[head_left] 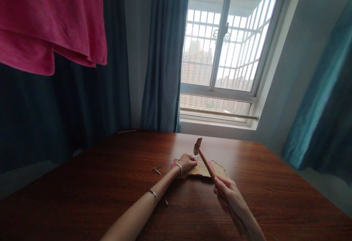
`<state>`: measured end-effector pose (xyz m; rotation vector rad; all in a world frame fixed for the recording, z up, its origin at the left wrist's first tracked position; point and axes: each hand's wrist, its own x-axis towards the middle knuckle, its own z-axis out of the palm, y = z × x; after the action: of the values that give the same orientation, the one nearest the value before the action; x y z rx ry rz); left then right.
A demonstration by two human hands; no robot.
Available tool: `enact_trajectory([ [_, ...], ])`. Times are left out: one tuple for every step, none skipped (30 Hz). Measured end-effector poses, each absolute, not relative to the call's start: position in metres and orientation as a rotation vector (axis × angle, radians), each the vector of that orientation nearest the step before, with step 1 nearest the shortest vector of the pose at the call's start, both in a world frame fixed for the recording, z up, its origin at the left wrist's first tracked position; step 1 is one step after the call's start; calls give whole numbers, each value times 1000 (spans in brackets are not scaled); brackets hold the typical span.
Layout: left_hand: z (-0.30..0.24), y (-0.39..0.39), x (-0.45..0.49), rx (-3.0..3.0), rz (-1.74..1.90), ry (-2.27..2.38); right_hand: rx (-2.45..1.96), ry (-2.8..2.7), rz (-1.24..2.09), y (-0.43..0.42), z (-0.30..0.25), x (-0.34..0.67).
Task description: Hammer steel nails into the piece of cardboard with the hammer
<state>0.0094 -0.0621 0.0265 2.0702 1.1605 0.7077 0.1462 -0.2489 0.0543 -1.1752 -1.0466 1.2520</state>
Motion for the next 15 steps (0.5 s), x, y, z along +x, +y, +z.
enact_trajectory([
  [31, -65, 9, 2062, 704, 1167, -1184, -1053, 1255, -249, 54, 146],
  [35, -68, 8, 2054, 698, 1175, -1196, -1061, 1257, -249, 54, 146],
  [38, -71, 7, 2048, 692, 1183, -1206, -1068, 1260, -249, 55, 145],
  [41, -73, 6, 2042, 687, 1191, -1214, -1076, 1261, -250, 55, 145],
  [43, -74, 6, 2039, 685, 1196, -1215, -1084, 1259, -250, 55, 145],
  [45, -75, 6, 2039, 686, 1199, -1211, -1087, 1252, -250, 55, 144],
  [45, -75, 6, 2042, 686, 1198, -1204, -1085, 1245, -250, 56, 144],
  [46, -76, 6, 2046, 687, 1195, -1197, -1078, 1242, -251, 56, 144],
  [45, -75, 6, 2050, 686, 1192, -1192, -1068, 1246, -251, 56, 145],
  [45, -75, 6, 2053, 683, 1192, -1192, -1060, 1254, -251, 56, 145],
  [44, -74, 6, 2053, 678, 1193, -1194, -1056, 1261, -251, 56, 146],
  [42, -73, 6, 2053, 674, 1196, -1197, -1058, 1265, -250, 55, 146],
  [41, -72, 7, 2054, 676, 1200, -1203, -1067, 1269, -250, 54, 147],
  [39, -71, 7, 2058, 680, 1203, -1206, -1074, 1265, -250, 53, 147],
  [37, -69, 7, 2064, 687, 1203, -1205, -1077, 1260, -250, 53, 148],
])
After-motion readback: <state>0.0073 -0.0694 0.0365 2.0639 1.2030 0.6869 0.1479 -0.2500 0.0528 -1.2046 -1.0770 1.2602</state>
